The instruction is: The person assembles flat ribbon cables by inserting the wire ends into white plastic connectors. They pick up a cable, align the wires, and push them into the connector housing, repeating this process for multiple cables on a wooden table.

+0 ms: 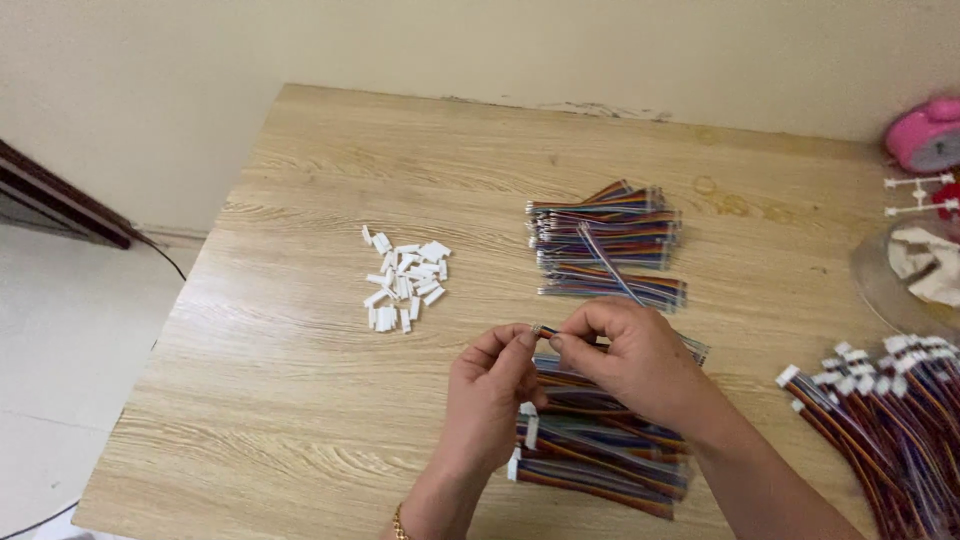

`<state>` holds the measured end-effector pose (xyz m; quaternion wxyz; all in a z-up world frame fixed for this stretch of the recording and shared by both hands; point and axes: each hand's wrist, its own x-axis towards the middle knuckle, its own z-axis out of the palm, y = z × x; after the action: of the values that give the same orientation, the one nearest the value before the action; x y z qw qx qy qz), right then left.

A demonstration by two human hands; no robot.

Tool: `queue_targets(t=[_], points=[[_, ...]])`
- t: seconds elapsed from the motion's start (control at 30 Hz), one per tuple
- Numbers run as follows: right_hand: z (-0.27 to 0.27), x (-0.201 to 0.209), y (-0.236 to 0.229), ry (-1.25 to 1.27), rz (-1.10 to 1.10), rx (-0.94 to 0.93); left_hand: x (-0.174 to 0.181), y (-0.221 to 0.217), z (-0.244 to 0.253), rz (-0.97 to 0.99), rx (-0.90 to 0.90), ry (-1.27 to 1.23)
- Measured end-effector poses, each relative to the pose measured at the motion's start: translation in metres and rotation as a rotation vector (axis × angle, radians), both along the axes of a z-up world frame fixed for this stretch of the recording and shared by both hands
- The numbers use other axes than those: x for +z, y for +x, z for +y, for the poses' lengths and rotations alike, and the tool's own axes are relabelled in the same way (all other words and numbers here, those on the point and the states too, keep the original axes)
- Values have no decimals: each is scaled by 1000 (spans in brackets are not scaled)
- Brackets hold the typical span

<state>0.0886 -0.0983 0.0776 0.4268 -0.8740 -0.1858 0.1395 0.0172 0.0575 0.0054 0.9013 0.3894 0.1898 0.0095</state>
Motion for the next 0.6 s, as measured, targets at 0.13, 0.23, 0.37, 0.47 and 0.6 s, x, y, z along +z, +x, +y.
queue_targets(t=[0.13,0.23,0.37,0.47,0.6], points=[[19,-17,19,51,146,43,10,9,27,100,-22,-76],[35,-19,25,41,210,71,5,11,40,139,14,-53],[50,-14,27,27,231,96,-8,9,48,73,32,69],[51,-17,23,30,237,135,-7,3,46,23,48,198],[59,-28,21,36,298,199,-13,-6,41,-26,176,303]])
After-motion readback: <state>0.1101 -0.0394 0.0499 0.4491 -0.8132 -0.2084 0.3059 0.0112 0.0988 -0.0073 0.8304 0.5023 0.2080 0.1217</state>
